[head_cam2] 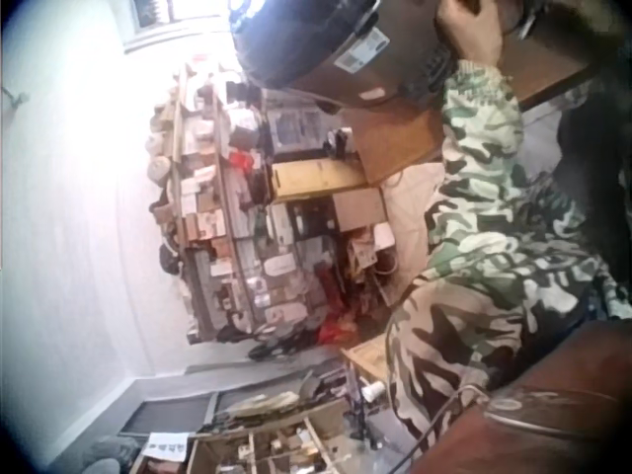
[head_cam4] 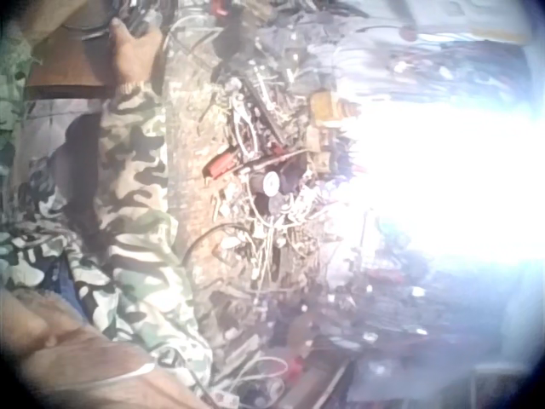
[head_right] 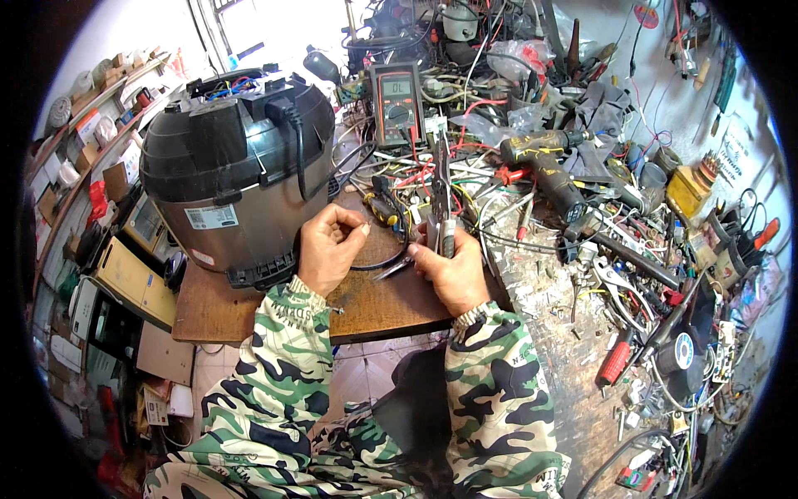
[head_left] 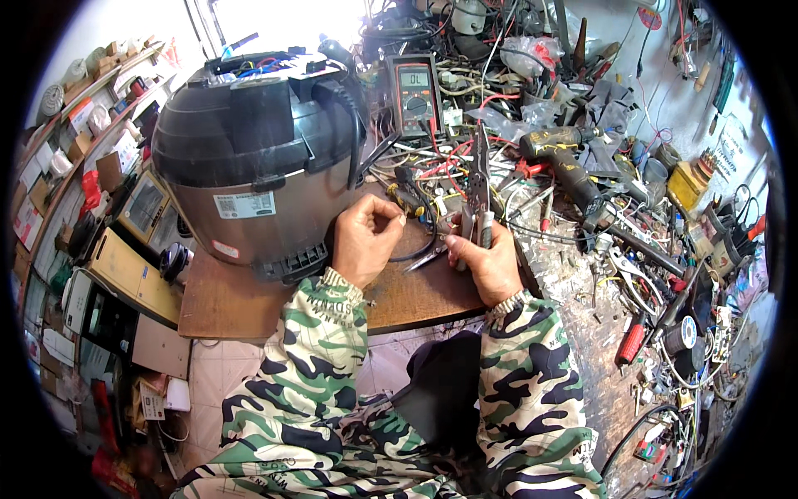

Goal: The person repairs the internal wiring of a black helmet using pliers and a screwdriver. They strip wire ends, twist connections, and secure components inside the helmet shell.

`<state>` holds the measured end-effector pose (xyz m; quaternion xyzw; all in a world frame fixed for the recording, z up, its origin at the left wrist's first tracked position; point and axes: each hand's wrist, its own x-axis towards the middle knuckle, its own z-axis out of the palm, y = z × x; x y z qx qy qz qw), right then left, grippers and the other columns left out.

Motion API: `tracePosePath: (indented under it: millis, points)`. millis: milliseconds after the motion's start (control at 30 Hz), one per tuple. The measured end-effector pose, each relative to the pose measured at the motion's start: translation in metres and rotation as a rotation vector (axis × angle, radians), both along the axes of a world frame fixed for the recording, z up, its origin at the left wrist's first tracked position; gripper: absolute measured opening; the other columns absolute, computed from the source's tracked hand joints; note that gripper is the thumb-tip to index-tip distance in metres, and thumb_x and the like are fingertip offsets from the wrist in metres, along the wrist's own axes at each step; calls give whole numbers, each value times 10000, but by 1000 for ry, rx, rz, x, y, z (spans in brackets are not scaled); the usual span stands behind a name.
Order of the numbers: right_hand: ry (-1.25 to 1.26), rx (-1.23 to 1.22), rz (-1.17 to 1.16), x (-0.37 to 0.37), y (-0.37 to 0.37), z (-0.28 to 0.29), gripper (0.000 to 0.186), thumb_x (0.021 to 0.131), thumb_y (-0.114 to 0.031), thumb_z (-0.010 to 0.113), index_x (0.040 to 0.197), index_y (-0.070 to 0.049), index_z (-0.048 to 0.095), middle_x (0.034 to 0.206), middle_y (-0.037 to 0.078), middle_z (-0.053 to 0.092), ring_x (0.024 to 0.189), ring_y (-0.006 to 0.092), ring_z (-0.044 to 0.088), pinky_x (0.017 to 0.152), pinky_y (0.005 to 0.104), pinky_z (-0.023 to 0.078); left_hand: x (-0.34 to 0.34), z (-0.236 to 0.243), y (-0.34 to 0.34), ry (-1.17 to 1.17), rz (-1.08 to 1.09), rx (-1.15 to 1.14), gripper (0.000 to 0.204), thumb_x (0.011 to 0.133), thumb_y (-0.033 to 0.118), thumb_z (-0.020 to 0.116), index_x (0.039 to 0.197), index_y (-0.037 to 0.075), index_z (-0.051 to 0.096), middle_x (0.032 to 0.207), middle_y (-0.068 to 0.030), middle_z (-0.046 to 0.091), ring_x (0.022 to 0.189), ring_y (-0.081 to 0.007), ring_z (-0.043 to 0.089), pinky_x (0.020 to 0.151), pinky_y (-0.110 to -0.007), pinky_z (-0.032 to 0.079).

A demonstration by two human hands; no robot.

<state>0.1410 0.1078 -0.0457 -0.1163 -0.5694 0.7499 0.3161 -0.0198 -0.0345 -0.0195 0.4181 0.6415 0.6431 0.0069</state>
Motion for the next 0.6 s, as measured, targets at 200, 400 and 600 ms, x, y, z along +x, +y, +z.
tracePosePath:
  millis: [200,400,600]
  points:
    - [98,146,-44,-23,-32,12,343,872,-11,840,1168,-15,668,1068,48,752,902,99,657,827,292,559,5,-1,-4,-364,-303,210,115,964,24,768,1013,13,664,955,-27,727,838,-57,663,771,-228,551]
    - [99,286,-191,-43,-51,11,282,897,-4,789,1154,-5,672,961,11,718,835,69,630,735,267,536,8,1,-13,-397,-326,190,112,971,32,763,1017,14,663,951,-37,730,850,-79,678,806,-246,565]
    - [-35,445,-228,-33,-41,21,282,882,15,770,1149,-13,682,891,25,726,799,92,652,730,291,544,6,-2,-12,-384,-332,189,143,978,53,775,1052,14,659,1006,-41,730,889,-87,680,840,-249,561]
